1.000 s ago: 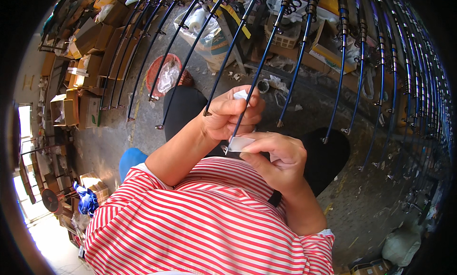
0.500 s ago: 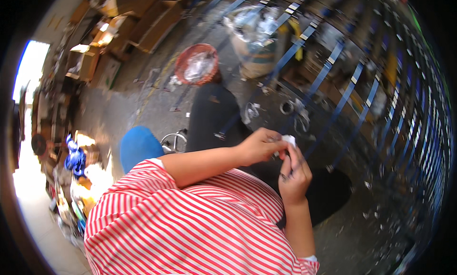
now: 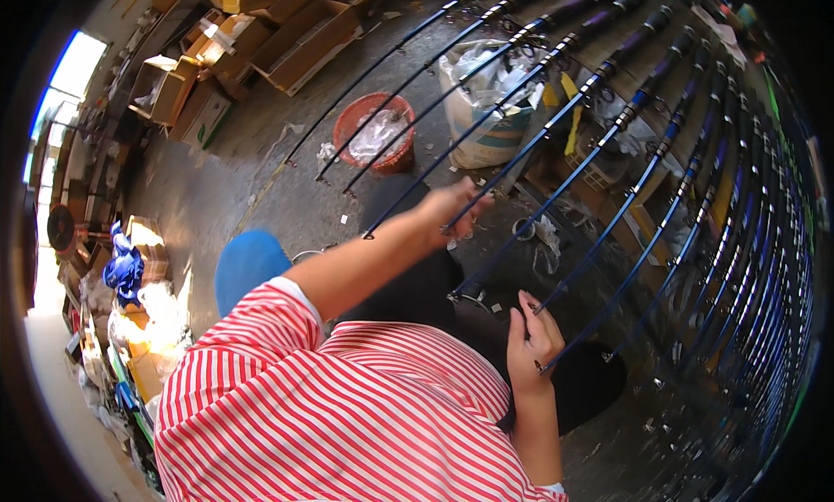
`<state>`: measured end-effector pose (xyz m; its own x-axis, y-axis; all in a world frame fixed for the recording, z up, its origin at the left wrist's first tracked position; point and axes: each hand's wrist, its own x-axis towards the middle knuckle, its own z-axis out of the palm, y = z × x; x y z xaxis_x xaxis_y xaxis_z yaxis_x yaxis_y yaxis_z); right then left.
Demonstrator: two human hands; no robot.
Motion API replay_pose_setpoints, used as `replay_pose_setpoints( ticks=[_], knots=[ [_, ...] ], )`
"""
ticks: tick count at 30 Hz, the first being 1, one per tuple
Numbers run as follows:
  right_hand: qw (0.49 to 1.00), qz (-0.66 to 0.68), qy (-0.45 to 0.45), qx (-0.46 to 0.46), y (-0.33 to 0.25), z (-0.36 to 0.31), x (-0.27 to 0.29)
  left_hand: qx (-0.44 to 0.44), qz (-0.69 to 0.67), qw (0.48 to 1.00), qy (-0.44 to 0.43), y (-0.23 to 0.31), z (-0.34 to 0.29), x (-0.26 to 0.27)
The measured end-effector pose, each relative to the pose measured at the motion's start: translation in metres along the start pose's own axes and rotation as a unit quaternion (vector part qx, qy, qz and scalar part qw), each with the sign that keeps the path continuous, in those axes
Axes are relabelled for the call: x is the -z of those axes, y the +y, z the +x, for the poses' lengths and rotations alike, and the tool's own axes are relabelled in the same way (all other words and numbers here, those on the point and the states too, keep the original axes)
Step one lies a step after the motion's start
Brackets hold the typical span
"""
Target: The person applies a liquid from a cup to the tips of fishing rods using a small applicator. Then, they pick up white tape strips and wrap them around the ends of the rods by hand.
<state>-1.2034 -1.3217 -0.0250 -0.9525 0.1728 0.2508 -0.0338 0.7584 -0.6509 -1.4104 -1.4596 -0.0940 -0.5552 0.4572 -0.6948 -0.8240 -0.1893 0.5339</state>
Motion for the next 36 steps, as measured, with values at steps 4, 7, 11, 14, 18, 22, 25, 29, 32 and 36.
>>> replay_pose_setpoints(
  ticks=[4,7,11,14,18,22,25,29,32,36],
  knots=[
    [0.987,-0.138,-0.051,0.060,-0.011,0.021,-0.013,0.200,-0.169,0.954,-0.147,-0.069,-0.054,-0.064],
    [0.964,-0.247,-0.068,0.075,-0.003,0.010,-0.025,0.240,-0.215,0.918,-0.232,-0.076,-0.054,-0.062],
    [0.976,-0.188,-0.064,0.087,0.002,-0.002,-0.010,0.252,-0.213,0.922,-0.202,-0.096,-0.057,-0.064],
    [0.982,-0.161,-0.072,0.061,-0.001,-0.008,0.004,0.248,-0.146,0.937,-0.196,-0.094,-0.066,-0.069],
    [0.983,-0.176,-0.025,0.048,-0.013,-0.015,0.020,0.225,-0.100,0.942,-0.228,-0.088,-0.079,-0.078],
    [0.979,-0.174,0.035,0.098,-0.011,-0.025,0.028,0.239,-0.137,0.933,-0.233,-0.098,-0.085,-0.084],
    [0.975,-0.160,0.078,0.136,-0.005,-0.036,0.032,0.240,-0.114,0.934,-0.237,-0.094,-0.094,-0.094],
    [0.981,-0.114,0.086,0.129,-0.007,-0.044,0.038,0.250,-0.107,0.930,-0.248,-0.094,-0.097,-0.097],
    [0.983,-0.076,0.117,0.123,-0.007,-0.043,0.042,0.259,-0.108,0.912,-0.299,-0.097,-0.095,-0.093],
    [0.984,-0.109,0.131,0.054,-0.007,-0.034,0.049,0.256,-0.056,0.934,-0.243,-0.100,-0.102,-0.101]
  ],
)
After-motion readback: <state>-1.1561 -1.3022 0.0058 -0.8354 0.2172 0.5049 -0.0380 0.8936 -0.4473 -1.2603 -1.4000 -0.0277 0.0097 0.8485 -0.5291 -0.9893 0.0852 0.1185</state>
